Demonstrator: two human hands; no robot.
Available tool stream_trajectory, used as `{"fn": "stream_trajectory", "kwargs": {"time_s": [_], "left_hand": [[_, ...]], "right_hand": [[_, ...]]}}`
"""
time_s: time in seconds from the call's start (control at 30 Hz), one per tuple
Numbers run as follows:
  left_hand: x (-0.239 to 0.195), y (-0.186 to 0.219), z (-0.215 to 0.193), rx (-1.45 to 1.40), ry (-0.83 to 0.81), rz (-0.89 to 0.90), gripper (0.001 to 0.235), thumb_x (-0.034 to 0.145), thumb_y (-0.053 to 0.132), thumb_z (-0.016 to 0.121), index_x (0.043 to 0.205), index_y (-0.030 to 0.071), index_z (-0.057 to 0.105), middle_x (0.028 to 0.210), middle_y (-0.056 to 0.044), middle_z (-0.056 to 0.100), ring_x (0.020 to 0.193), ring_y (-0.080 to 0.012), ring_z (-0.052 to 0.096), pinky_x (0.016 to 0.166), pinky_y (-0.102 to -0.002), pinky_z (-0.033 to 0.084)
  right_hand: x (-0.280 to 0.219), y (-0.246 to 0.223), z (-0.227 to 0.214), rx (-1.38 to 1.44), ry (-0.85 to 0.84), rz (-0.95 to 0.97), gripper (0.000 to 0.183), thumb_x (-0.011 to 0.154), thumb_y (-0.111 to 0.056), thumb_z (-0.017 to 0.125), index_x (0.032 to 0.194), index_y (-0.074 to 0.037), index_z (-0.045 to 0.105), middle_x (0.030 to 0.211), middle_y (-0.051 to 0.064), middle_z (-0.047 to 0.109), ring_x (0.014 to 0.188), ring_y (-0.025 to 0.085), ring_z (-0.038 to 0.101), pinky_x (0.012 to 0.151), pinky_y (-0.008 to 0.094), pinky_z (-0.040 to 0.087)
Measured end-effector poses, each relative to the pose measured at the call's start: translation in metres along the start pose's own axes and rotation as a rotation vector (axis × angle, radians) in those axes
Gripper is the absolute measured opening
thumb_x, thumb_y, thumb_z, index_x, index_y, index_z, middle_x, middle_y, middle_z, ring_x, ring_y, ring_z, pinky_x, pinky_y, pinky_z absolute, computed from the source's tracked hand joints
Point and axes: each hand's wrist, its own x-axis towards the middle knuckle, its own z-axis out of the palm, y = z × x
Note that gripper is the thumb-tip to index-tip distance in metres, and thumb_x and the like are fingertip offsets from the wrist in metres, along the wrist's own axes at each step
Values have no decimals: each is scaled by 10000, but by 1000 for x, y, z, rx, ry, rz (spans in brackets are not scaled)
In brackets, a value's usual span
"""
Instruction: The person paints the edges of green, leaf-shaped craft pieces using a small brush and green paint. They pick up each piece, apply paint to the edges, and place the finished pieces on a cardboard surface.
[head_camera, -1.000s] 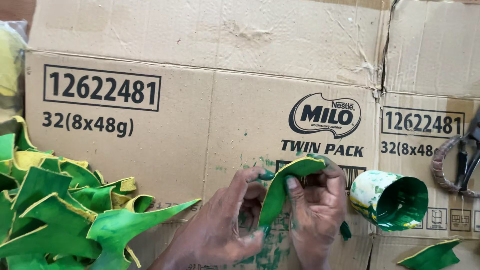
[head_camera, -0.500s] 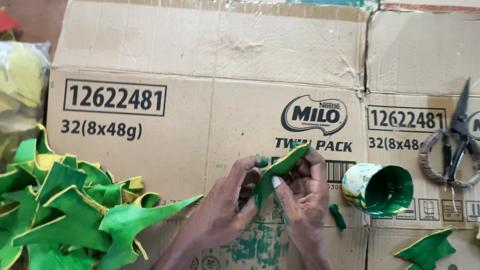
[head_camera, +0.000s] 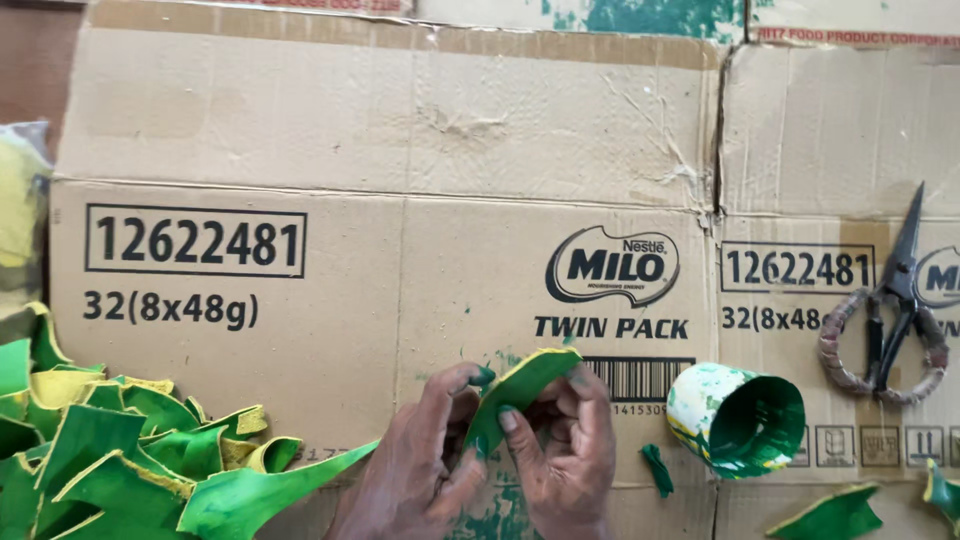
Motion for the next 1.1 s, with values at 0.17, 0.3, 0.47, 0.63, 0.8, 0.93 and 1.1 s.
{"fn": "stream_trajectory", "kwargs": {"time_s": [0.17,0.3,0.47,0.63,0.8,0.93,1.1], "left_hand": [[5,0,1,-114,10,-51,713,758,13,629,1417,24,358,1094,-218,718,1009,-364,743,885,-426,574],[7,3,0,-127,-7,-76,727,750,-4,641,1413,21,342,1082,-220,717,969,-387,734,873,-429,570],[5,6,6,8,12,80,751,831,-31,664,1495,3,313,1191,-231,709,1111,-396,710,927,-417,548],[0,12,20,14,63,76,660,825,-48,651,1453,5,454,1114,-209,704,1015,-365,728,873,-390,563],[-3,17,33,188,135,-135,679,859,67,706,1500,67,482,1106,-200,705,923,-355,689,801,-414,575],[-6,8,35,385,190,101,569,877,116,713,1402,2,527,1124,-228,703,959,-401,702,808,-471,557],[-8,17,38,511,215,144,607,803,150,743,1364,14,554,1243,-223,643,1080,-391,635,898,-488,515]], "right_hand": [[-1,1,-2,-40,-36,-22,597,932,38,717,1441,23,404,1081,99,647,957,135,686,807,276,609],[6,-6,1,-89,1,35,594,900,30,730,1417,23,438,1046,100,681,909,127,708,768,252,621],[13,-20,-4,23,72,154,582,889,-1,698,1418,-6,454,1048,111,728,871,116,714,713,240,617],[13,-20,-8,-83,98,39,486,932,23,700,1370,0,490,1061,82,644,795,80,601,629,213,528],[12,-34,-3,-458,105,-85,445,879,-19,747,1265,-25,526,919,48,681,720,85,642,604,228,568],[13,-42,-1,-702,71,-93,432,814,-35,805,1196,-48,605,840,62,682,630,158,626,590,301,557],[9,-47,-7,-748,11,-189,459,831,-50,793,1250,-50,607,973,86,700,769,179,705,638,318,597]]}}
